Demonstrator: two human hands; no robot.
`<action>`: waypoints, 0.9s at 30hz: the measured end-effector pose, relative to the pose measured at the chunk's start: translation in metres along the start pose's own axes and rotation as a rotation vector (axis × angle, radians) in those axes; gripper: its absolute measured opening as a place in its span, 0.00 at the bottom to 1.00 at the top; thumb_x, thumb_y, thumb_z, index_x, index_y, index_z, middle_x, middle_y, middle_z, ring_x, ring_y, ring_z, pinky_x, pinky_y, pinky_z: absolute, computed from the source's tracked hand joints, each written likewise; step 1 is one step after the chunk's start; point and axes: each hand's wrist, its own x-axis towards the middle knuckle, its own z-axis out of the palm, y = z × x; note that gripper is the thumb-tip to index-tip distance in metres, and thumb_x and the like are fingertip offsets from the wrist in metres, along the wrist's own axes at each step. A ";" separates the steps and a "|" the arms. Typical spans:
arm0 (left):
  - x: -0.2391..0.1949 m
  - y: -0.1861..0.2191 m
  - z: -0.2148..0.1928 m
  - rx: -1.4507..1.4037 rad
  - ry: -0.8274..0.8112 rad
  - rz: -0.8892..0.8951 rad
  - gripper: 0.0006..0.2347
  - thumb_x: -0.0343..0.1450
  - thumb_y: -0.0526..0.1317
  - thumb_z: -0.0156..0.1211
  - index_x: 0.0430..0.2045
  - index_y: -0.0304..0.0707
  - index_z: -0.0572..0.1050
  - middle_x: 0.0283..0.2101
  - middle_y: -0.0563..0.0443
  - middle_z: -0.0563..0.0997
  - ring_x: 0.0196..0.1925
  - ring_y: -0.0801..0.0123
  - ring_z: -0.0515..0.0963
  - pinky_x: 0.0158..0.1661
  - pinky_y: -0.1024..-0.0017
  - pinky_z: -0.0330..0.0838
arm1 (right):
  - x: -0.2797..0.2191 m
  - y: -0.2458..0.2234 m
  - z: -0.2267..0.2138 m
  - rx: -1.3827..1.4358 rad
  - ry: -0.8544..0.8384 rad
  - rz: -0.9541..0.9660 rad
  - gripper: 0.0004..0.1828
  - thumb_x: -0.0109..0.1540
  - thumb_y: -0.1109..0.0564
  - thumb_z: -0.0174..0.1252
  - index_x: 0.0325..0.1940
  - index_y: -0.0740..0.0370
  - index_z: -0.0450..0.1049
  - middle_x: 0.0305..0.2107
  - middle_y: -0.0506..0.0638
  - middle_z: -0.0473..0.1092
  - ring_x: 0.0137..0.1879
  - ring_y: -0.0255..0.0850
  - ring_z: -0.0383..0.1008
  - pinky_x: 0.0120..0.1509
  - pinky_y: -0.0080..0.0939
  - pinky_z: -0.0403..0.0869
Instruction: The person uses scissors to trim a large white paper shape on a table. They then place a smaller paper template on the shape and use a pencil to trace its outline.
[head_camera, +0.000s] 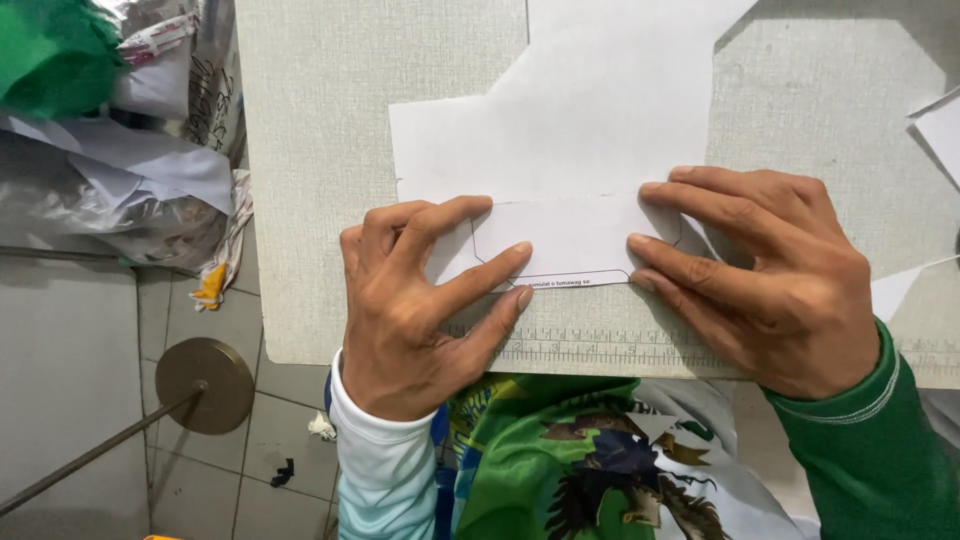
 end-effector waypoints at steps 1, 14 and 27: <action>0.000 0.000 0.000 0.004 0.006 0.001 0.09 0.69 0.44 0.73 0.41 0.54 0.83 0.55 0.45 0.79 0.53 0.51 0.73 0.49 0.53 0.59 | 0.000 0.000 0.000 0.003 -0.005 0.002 0.15 0.62 0.58 0.74 0.52 0.58 0.81 0.56 0.65 0.76 0.63 0.61 0.77 0.66 0.59 0.70; -0.003 -0.001 -0.002 -0.025 -0.012 -0.007 0.15 0.63 0.39 0.68 0.44 0.51 0.82 0.57 0.45 0.79 0.55 0.52 0.74 0.52 0.54 0.58 | 0.000 0.000 -0.001 -0.015 -0.004 -0.021 0.13 0.64 0.60 0.74 0.51 0.58 0.82 0.55 0.66 0.78 0.62 0.63 0.79 0.64 0.60 0.71; 0.008 0.009 0.001 0.122 0.021 0.059 0.11 0.71 0.51 0.71 0.38 0.49 0.81 0.52 0.43 0.80 0.55 0.46 0.75 0.45 0.51 0.60 | 0.003 0.000 -0.001 -0.080 -0.020 -0.058 0.11 0.63 0.59 0.73 0.49 0.57 0.82 0.54 0.65 0.78 0.61 0.61 0.78 0.60 0.59 0.71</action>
